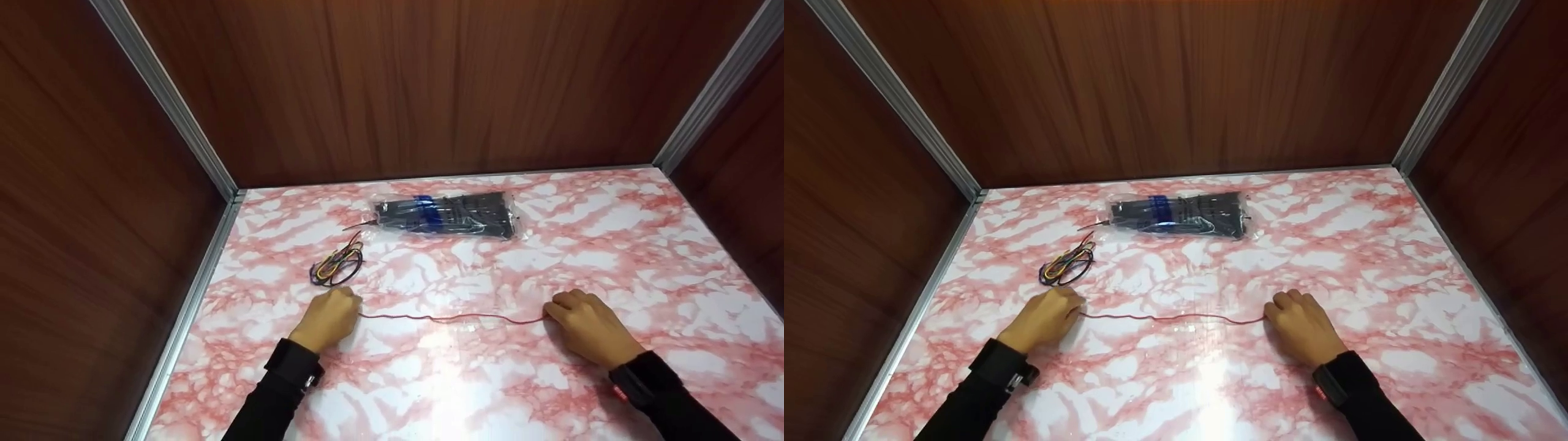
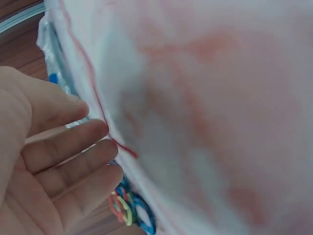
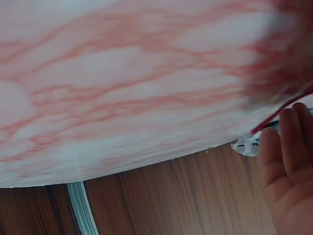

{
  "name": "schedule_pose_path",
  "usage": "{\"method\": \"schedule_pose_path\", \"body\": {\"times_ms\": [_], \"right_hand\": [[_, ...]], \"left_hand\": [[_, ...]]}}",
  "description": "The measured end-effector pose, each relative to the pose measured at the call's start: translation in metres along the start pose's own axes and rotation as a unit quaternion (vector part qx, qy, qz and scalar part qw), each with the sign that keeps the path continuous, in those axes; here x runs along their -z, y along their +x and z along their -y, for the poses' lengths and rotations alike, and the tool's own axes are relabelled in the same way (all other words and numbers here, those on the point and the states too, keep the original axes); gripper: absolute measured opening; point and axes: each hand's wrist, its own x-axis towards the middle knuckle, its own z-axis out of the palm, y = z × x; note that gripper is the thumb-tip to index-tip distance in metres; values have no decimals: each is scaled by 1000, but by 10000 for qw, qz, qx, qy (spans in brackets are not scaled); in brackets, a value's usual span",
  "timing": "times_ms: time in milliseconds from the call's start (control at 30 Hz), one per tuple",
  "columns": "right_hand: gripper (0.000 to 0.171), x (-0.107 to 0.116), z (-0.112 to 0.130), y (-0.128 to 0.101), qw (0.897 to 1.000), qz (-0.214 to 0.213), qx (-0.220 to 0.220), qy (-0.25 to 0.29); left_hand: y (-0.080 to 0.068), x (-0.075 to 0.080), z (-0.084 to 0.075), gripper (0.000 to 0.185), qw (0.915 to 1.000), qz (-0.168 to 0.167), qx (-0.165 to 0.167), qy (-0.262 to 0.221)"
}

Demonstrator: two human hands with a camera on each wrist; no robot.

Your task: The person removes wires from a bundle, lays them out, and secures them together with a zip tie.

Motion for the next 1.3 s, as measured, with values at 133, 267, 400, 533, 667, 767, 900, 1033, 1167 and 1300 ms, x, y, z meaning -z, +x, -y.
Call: {"method": "schedule_pose_path", "body": {"times_ms": [133, 267, 400, 533, 667, 767, 900, 1033, 1167, 1300], "right_hand": [[18, 6, 3, 7, 9997, -175, -38, 142], [16, 6, 8, 24, 9992, -349, 31, 184], [12, -5, 20, 52, 9979, -513, 237, 302], [13, -19, 31, 80, 9969, -461, 412, 487], [13, -30, 38, 103, 9966, -287, 381, 669], [15, -36, 42, 124, 9961, -231, 428, 733], [16, -43, 55, 160, 9943, -233, 534, 889], [18, -50, 80, 197, 9895, 279, 292, 1386], [45, -60, 104, 225, 9797, 861, 39, 1809], [54, -74, 117, 243, 9771, 1018, 110, 1867]], "left_hand": [[25, 5, 12, 9, 9976, -445, 376, 381], [52, 2, 16, 3, 9933, -495, 935, 472], [69, -7, 15, 2, 9850, -45, 1635, 559], [73, -14, 16, 7, 9719, 307, 2293, 426], [68, -17, 15, 16, 9634, 178, 2674, 54], [64, -19, 10, 15, 9658, -121, 2586, -153], [61, -20, 3, 13, 9739, -499, 2191, -309], [58, -21, -3, 7, 9778, -681, 1911, -525], [55, -22, -9, 10, 9800, -832, 1676, -679], [52, -22, -11, 15, 9804, -912, 1522, -860]]}}
